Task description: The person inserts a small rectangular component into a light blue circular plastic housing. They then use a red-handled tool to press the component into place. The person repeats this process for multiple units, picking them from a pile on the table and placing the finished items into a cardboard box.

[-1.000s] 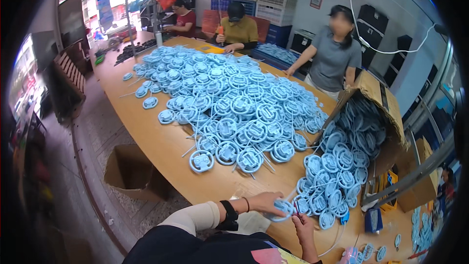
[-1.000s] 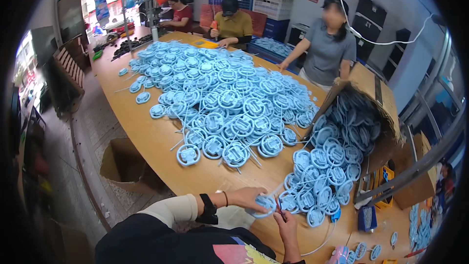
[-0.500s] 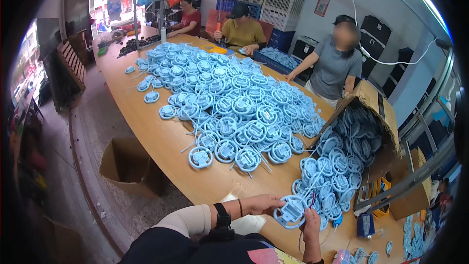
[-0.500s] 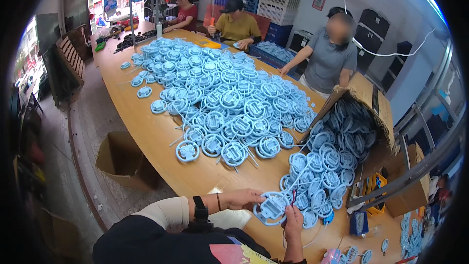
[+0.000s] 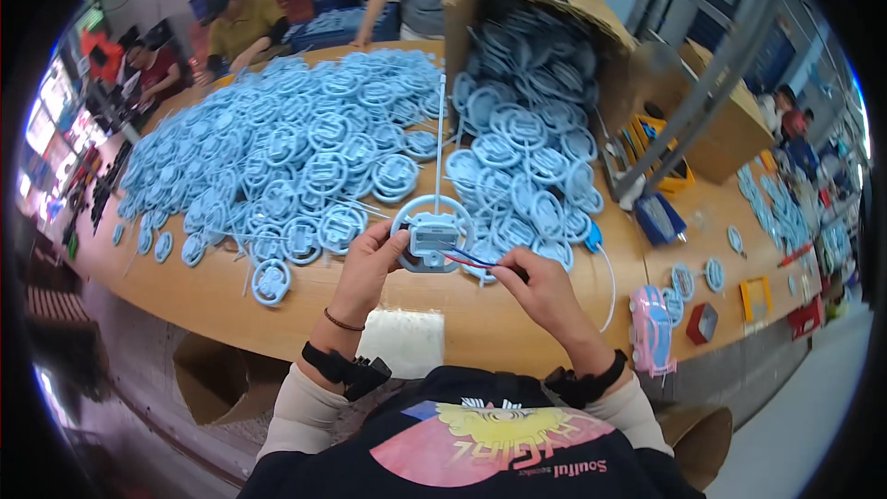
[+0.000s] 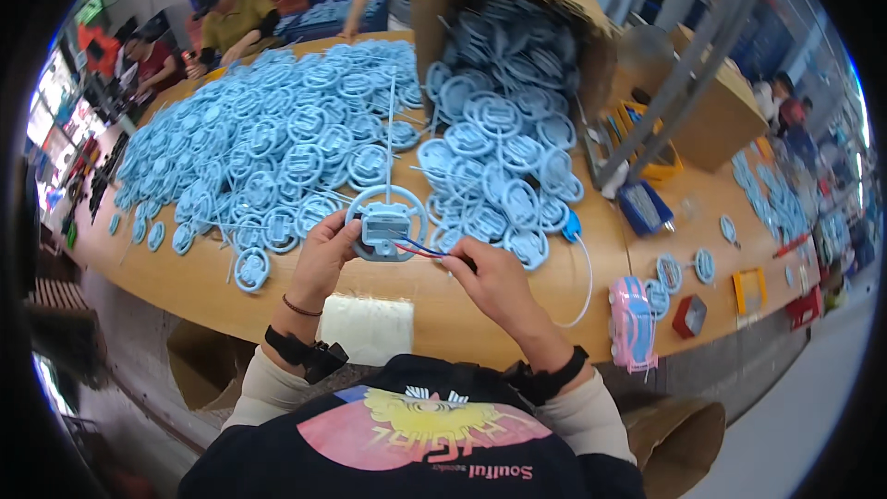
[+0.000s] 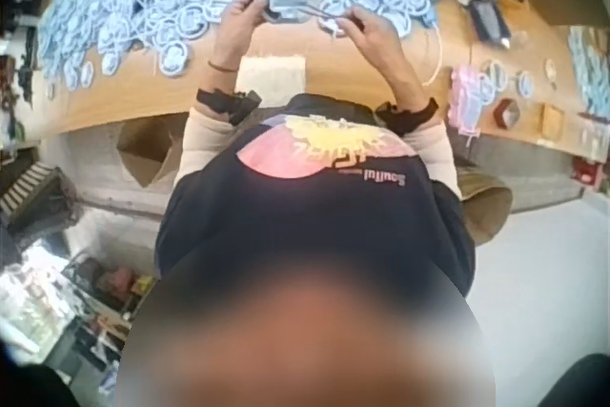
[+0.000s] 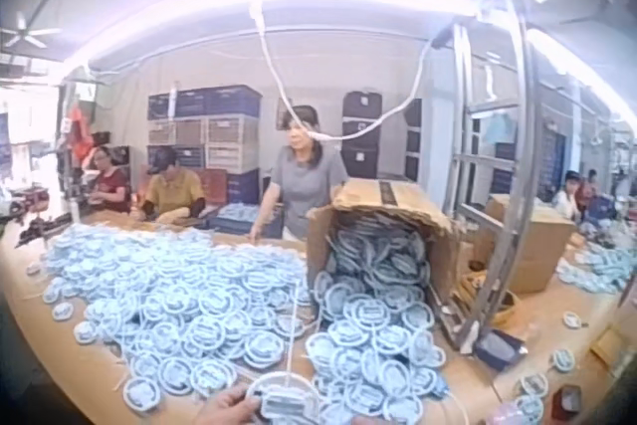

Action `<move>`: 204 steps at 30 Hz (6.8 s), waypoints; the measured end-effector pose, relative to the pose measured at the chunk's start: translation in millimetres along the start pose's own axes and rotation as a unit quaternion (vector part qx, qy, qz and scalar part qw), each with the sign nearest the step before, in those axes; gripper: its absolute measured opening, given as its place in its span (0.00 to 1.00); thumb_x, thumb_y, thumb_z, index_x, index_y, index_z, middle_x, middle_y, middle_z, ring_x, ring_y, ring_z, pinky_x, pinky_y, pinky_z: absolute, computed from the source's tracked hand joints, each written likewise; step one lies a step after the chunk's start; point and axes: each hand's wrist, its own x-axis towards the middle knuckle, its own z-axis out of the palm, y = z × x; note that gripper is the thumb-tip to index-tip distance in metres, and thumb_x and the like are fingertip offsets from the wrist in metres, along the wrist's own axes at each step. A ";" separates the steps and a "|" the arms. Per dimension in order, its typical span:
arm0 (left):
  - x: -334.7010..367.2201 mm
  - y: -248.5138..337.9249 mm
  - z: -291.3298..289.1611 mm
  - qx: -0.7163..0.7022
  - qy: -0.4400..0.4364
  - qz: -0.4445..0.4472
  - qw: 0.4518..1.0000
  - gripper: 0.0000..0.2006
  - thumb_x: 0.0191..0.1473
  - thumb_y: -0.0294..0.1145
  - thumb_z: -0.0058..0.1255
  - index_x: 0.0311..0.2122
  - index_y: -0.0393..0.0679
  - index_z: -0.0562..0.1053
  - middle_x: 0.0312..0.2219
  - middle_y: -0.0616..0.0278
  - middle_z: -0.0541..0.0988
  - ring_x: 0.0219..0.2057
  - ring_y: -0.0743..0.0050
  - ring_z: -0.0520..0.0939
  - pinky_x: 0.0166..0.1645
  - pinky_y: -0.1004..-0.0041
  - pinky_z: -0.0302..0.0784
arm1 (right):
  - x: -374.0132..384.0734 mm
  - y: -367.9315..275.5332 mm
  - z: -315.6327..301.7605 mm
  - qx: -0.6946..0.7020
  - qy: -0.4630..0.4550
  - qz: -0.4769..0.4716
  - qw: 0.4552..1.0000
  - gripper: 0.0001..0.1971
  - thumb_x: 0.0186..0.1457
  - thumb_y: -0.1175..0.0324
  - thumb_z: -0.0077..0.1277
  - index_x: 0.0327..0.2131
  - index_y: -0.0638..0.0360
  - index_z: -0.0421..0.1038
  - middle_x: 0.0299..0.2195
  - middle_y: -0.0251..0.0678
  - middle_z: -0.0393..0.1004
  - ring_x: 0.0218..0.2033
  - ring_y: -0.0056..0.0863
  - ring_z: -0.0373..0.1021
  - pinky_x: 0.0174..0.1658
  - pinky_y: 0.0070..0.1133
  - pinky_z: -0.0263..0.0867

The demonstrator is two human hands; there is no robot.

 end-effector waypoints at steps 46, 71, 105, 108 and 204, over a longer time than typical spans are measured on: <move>24.6 -59.8 -98.4 -0.106 -0.162 -0.280 0.940 0.18 0.57 0.41 0.34 0.46 0.39 0.64 0.42 0.56 0.71 0.43 0.65 0.73 0.46 0.64 0.71 | -26.9 32.4 123.1 0.057 0.039 0.113 0.991 0.10 0.46 0.61 0.49 0.26 0.58 0.67 0.19 0.38 0.70 0.21 0.34 0.67 0.26 0.25 0.61; 73.3 -136.5 -35.0 0.034 -0.153 -0.436 0.886 0.13 0.51 0.30 0.37 0.36 0.31 0.68 0.25 0.55 0.74 0.22 0.70 0.77 0.20 0.80 0.73 | -56.5 48.3 35.4 0.099 0.110 0.165 0.975 0.12 0.48 0.62 0.51 0.28 0.63 0.70 0.17 0.27 0.65 0.19 0.13 0.58 0.23 0.15 0.56; 53.8 -12.8 -11.6 0.112 -0.196 -0.123 0.966 0.13 0.52 0.31 0.41 0.40 0.35 0.69 0.29 0.65 0.74 0.26 0.83 0.74 0.29 0.83 0.70 | 6.9 25.4 23.7 0.082 0.079 0.054 0.992 0.13 0.52 0.59 0.44 0.35 0.60 0.64 0.25 0.42 0.69 0.26 0.37 0.68 0.28 0.27 0.61; 59.3 6.0 15.1 0.063 -0.137 -0.114 0.982 0.13 0.53 0.31 0.40 0.41 0.36 0.68 0.30 0.66 0.74 0.28 0.83 0.74 0.33 0.82 0.69 | 5.0 24.9 14.1 0.009 0.074 0.062 0.995 0.12 0.51 0.60 0.42 0.32 0.60 0.63 0.26 0.46 0.70 0.29 0.42 0.67 0.31 0.32 0.61; 37.6 -12.0 5.9 0.146 -0.277 -0.190 0.931 0.18 0.52 0.40 0.46 0.46 0.42 0.68 0.33 0.72 0.73 0.35 0.86 0.71 0.39 0.79 0.68 | -9.0 31.3 15.9 0.125 -0.029 0.125 0.984 0.14 0.49 0.60 0.50 0.26 0.64 0.71 0.18 0.28 0.66 0.21 0.14 0.59 0.25 0.16 0.56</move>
